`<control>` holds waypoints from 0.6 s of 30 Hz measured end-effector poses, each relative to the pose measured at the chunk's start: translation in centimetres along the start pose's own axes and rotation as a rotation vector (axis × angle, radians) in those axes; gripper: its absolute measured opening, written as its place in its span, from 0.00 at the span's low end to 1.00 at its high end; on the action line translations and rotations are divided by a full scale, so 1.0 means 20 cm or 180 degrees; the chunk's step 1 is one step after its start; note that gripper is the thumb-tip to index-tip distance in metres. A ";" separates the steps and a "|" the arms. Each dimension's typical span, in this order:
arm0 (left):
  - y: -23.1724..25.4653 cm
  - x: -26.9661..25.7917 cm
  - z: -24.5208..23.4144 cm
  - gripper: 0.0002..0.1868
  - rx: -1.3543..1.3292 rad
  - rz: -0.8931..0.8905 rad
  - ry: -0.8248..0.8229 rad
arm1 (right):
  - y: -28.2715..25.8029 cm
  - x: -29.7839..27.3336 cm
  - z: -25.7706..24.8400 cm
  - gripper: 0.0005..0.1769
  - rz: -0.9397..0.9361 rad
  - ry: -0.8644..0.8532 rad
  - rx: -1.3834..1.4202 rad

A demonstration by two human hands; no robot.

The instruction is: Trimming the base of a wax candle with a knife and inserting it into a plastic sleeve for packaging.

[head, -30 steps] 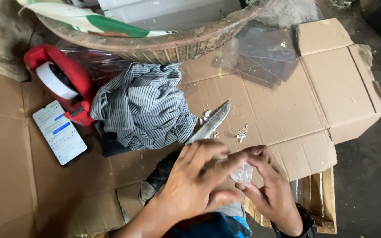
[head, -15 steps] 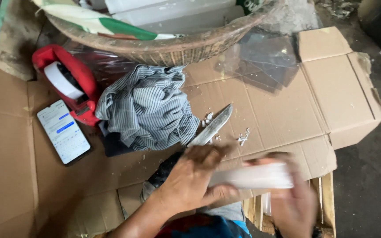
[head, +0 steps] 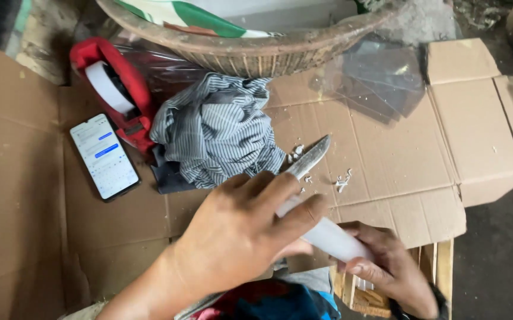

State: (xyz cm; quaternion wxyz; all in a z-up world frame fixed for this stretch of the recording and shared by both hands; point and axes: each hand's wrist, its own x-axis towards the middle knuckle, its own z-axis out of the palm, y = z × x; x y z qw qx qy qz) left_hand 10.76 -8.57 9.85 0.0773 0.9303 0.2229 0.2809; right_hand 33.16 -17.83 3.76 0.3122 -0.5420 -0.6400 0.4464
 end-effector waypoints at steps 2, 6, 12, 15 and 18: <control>-0.01 0.00 -0.02 0.24 -0.0578 -0.0060 0.0108 | 0.00 0.04 0.04 0.23 -0.0426 -0.0249 0.1221; -0.02 -0.01 0.05 0.25 -0.1848 -0.0734 -0.0017 | -0.07 0.10 0.12 0.20 -0.0425 -0.0413 0.1249; -0.07 -0.09 0.13 0.12 -0.1745 -0.1395 0.0076 | -0.16 0.14 0.22 0.23 -0.0335 0.0017 0.1537; -0.18 -0.18 0.01 0.05 -0.1193 -0.2384 0.0849 | -0.17 0.16 0.22 0.22 -0.0157 0.0156 0.1852; -0.36 -0.31 -0.10 0.04 -0.0103 -0.2635 0.1770 | -0.08 0.13 0.21 0.25 -0.0191 0.0338 0.1622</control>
